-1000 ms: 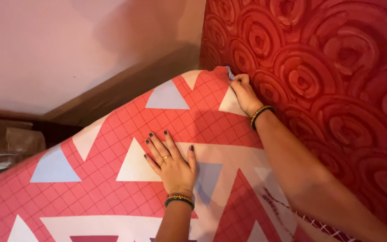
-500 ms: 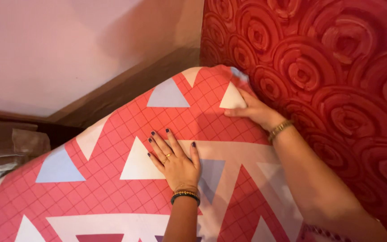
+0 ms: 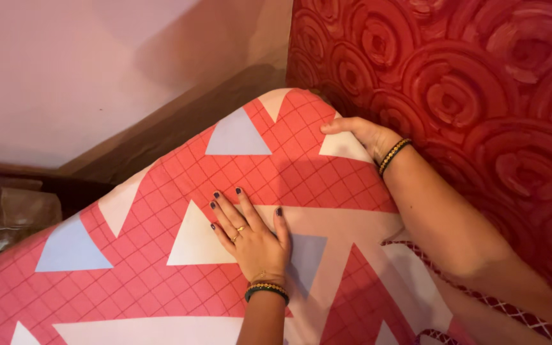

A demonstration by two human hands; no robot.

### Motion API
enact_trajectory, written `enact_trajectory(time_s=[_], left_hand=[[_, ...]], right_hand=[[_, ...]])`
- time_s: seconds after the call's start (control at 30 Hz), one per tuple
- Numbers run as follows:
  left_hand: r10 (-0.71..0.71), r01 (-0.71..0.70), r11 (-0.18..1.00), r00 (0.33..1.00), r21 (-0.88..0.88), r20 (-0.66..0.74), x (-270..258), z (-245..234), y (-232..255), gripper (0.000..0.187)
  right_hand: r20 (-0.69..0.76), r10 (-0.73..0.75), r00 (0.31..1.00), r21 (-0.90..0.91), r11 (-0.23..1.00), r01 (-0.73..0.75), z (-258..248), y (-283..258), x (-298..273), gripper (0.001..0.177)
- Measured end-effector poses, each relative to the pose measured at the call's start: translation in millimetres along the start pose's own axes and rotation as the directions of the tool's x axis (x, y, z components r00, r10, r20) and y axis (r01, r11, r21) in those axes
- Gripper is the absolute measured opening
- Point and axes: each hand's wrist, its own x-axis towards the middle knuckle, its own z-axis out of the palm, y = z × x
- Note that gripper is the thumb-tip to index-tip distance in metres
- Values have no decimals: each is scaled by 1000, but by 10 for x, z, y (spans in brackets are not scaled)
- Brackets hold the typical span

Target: The person spreads a patterned bedsheet over a mattress, smoothing it by hand and tucking the edges under the mattress along the sides and head of the bed.

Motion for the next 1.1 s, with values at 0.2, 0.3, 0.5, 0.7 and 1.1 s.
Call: enact_trajectory(time_s=[0.2, 0.3, 0.5, 0.7, 1.1], left_hand=[[6, -6, 1000, 1000, -10, 10, 14, -29, -1, 77], [11, -11, 1000, 1000, -4, -2, 20, -51, 6, 76], [6, -6, 1000, 1000, -9, -19, -12, -58, 15, 75], [17, -17, 1000, 999, -8, -42, -31, -33, 25, 74], [0, -2, 1000, 999, -30, -47, -32, -32, -14, 76]], right_hand=[[-79, -74, 994, -74, 995, 69, 277, -77, -144, 42], [-115, -264, 957, -205, 950, 238, 497, -63, -359, 48], [-269, -370, 889, -443, 868, 226, 458, 555, -1236, 66], [-222, -340, 914, -296, 916, 269, 132, 1215, -1593, 80], [-264, 157, 952, -96, 977, -188, 396, 528, -1076, 62]])
